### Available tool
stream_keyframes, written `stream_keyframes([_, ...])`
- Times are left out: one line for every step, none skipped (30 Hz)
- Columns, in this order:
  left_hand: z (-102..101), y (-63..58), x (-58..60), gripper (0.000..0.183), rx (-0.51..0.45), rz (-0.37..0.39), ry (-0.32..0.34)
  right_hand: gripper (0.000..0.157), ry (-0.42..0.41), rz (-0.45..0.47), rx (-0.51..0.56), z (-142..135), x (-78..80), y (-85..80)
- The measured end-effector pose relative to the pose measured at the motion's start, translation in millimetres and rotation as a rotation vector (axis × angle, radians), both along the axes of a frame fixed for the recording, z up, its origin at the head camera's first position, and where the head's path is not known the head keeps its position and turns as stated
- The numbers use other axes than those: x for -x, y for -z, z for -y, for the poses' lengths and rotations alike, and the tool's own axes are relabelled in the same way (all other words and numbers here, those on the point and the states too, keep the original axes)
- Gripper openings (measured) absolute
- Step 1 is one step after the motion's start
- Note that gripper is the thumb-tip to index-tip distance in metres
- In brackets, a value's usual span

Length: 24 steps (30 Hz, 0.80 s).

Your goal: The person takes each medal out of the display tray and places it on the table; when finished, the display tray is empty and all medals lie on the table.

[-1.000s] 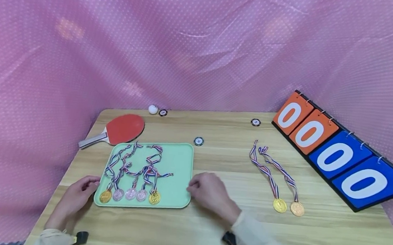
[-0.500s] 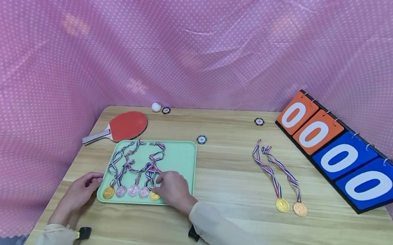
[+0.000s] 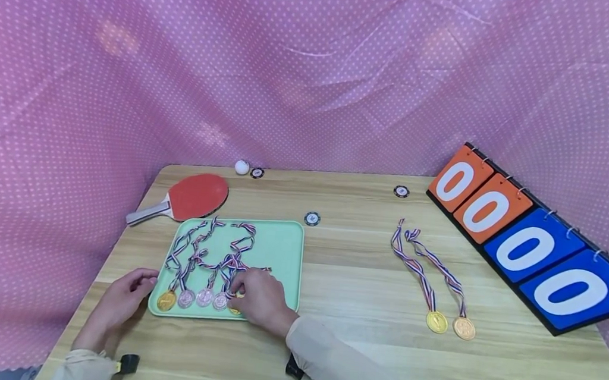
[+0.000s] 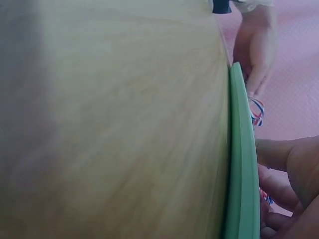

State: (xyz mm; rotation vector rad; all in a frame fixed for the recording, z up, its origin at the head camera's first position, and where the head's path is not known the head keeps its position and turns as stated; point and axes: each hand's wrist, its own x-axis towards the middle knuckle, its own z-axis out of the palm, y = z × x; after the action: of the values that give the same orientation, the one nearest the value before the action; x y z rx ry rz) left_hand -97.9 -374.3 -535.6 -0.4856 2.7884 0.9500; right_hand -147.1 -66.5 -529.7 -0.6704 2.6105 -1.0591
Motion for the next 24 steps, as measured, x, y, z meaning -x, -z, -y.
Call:
stream_keyframes([0.0,-0.5,-0.2,0.040,0.001,0.000,0.000,0.014,-0.002,-0.013,-0.004,0.7,-0.2,0.2])
stream_keyframes([-0.1,-1.1,-0.5,0.040,-0.003,0.002,0.000,0.013,-0.004,-0.026,-0.008,1.3,-0.3,0.1])
stream_keyframes([-0.2,-1.6,-0.7,0.041,-0.007,0.003,-0.002,0.011,-0.004,-0.036,-0.014,1.8,-0.2,0.3])
stream_keyframes([-0.3,-1.9,-0.9,0.041,-0.007,0.004,-0.002,0.010,-0.002,-0.040,-0.018,2.2,-0.1,0.6])
stream_keyframes([-0.4,-2.1,-0.9,0.041,-0.008,0.004,-0.003,0.008,-0.001,-0.041,-0.021,2.4,0.2,0.8])
stream_keyframes([-0.4,-2.1,-0.9,0.041,-0.010,0.003,-0.003,0.008,0.001,-0.040,-0.020,2.2,0.5,0.8])
stream_keyframes([-0.6,-2.3,-0.8,0.041,-0.010,0.003,-0.004,0.007,0.001,-0.035,-0.015,1.8,1.1,0.9])
stream_keyframes([-0.7,-2.4,-0.7,0.040,-0.012,0.002,-0.004,0.006,0.001,-0.030,-0.012,1.1,1.7,1.0])
stream_keyframes([-0.6,-2.4,-0.5,0.040,-0.010,0.001,-0.005,0.006,-0.001,-0.023,-0.002,0.0,2.5,1.0])
stream_keyframes([-0.5,-2.1,-0.5,0.040,-0.010,0.001,-0.005,0.005,-0.004,-0.013,0.010,-1.3,3.3,0.7])
stream_keyframes([-0.5,-2.1,-0.5,0.040,-0.012,0.002,-0.007,0.004,-0.009,-0.005,0.023,-3.1,4.3,0.3])
stream_keyframes([-0.4,-1.9,-0.4,0.040,-0.013,0.003,-0.009,0.003,-0.011,0.008,0.040,-5.1,5.2,-0.5])
stream_keyframes([-0.3,-1.7,-0.3,0.040,-0.015,0.005,-0.010,0.003,-0.016,0.023,0.059,-7.2,6.3,-0.8])
stream_keyframes([-0.1,-1.4,-0.2,0.041,-0.017,0.008,-0.012,0.004,-0.020,0.042,0.077,-9.3,7.2,-1.6])
stream_keyframes([0.0,-1.0,0.0,0.041,-0.020,0.013,-0.015,0.005,-0.025,0.063,0.099,-11.5,8.1,-2.3])
stream_keyframes([0.0,-0.6,0.1,0.042,-0.024,0.017,-0.019,0.006,-0.029,0.083,0.113,-13.8,8.9,-2.9])
stream_keyframes([0.2,-0.2,0.2,0.042,-0.028,0.022,-0.022,0.007,-0.033,0.098,0.125,-15.9,9.5,-3.6])
stream_keyframes([0.4,0.3,0.4,0.043,-0.030,0.026,-0.024,0.007,-0.032,0.117,0.131,-17.9,9.6,-4.6])
stream_keyframes([0.5,0.6,0.5,0.043,-0.034,0.031,-0.026,0.008,-0.033,0.126,0.129,-20.0,9.8,-5.7])
stream_keyframes([0.6,1.0,0.7,0.043,-0.035,0.033,-0.028,0.008,-0.035,0.129,0.121,-21.9,9.7,-7.4])
stream_keyframes([0.8,1.1,0.8,0.044,-0.035,0.035,-0.028,0.008,-0.037,0.126,0.106,-23.9,9.6,-9.0])
stream_keyframes([0.9,1.2,0.9,0.044,-0.034,0.035,-0.028,0.007,-0.043,0.116,0.080,-25.8,9.4,-11.0])
stream_keyframes([1.1,1.2,1.1,0.043,-0.032,0.035,-0.028,0.005,-0.046,0.109,0.054,-27.6,9.1,-13.1])
stream_keyframes([1.2,1.2,1.3,0.043,-0.031,0.033,-0.027,0.004,-0.053,0.101,0.026,-29.5,8.8,-15.1])
